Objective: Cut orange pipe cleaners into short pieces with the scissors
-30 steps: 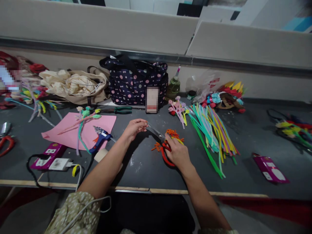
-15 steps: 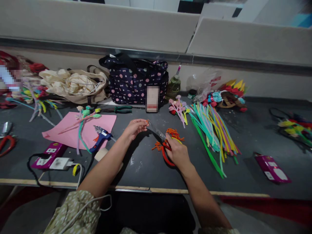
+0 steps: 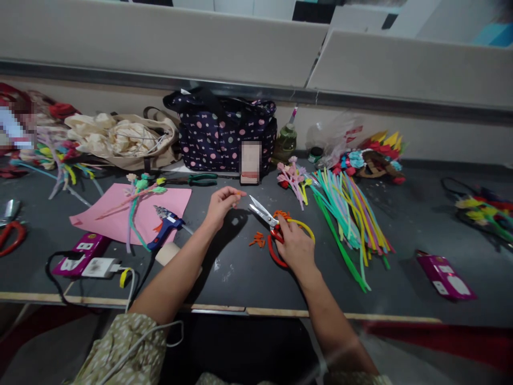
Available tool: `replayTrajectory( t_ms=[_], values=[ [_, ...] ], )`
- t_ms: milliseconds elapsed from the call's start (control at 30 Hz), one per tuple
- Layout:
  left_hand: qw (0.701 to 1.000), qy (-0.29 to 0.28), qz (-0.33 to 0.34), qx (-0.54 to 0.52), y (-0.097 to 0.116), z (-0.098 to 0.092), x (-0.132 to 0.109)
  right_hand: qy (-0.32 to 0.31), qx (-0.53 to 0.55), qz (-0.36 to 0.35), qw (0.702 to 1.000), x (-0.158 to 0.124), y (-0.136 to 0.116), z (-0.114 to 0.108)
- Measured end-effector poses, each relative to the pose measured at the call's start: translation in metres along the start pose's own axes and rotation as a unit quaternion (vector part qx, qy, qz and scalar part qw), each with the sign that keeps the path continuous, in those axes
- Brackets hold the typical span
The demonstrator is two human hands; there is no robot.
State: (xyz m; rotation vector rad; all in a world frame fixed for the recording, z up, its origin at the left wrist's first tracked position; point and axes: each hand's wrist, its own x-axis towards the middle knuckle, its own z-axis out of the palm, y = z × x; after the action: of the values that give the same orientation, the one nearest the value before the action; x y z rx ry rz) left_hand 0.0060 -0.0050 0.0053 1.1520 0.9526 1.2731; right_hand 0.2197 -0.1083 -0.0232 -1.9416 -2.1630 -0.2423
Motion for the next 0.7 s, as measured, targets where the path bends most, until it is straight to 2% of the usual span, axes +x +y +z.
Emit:
replayTrajectory(
  t_ms=[133, 267, 367, 533, 700],
  values=[
    [0.996, -0.064, -0.004, 0.060, 0.002, 0.007, -0.005, -0.001, -0.003, -0.002, 1.000, 0.000, 0.000, -0.001],
    [0.990, -0.085, -0.018, 0.114, -0.001, 0.007, -0.005, 0.000, -0.002, -0.001, 1.000, 0.001, -0.001, -0.002],
    [0.988, -0.060, -0.017, 0.141, -0.008, 0.003, -0.001, -0.004, -0.002, 0.001, 1.000, 0.001, 0.000, -0.001],
    [0.986, 0.039, -0.059, 0.153, -0.022, -0.006, 0.009, -0.004, 0.006, 0.004, 1.000, 0.001, 0.003, 0.000],
    [0.983, 0.048, -0.058, 0.170, -0.031, -0.011, 0.013, -0.001, 0.011, 0.006, 1.000, 0.002, 0.003, 0.000]
  ],
)
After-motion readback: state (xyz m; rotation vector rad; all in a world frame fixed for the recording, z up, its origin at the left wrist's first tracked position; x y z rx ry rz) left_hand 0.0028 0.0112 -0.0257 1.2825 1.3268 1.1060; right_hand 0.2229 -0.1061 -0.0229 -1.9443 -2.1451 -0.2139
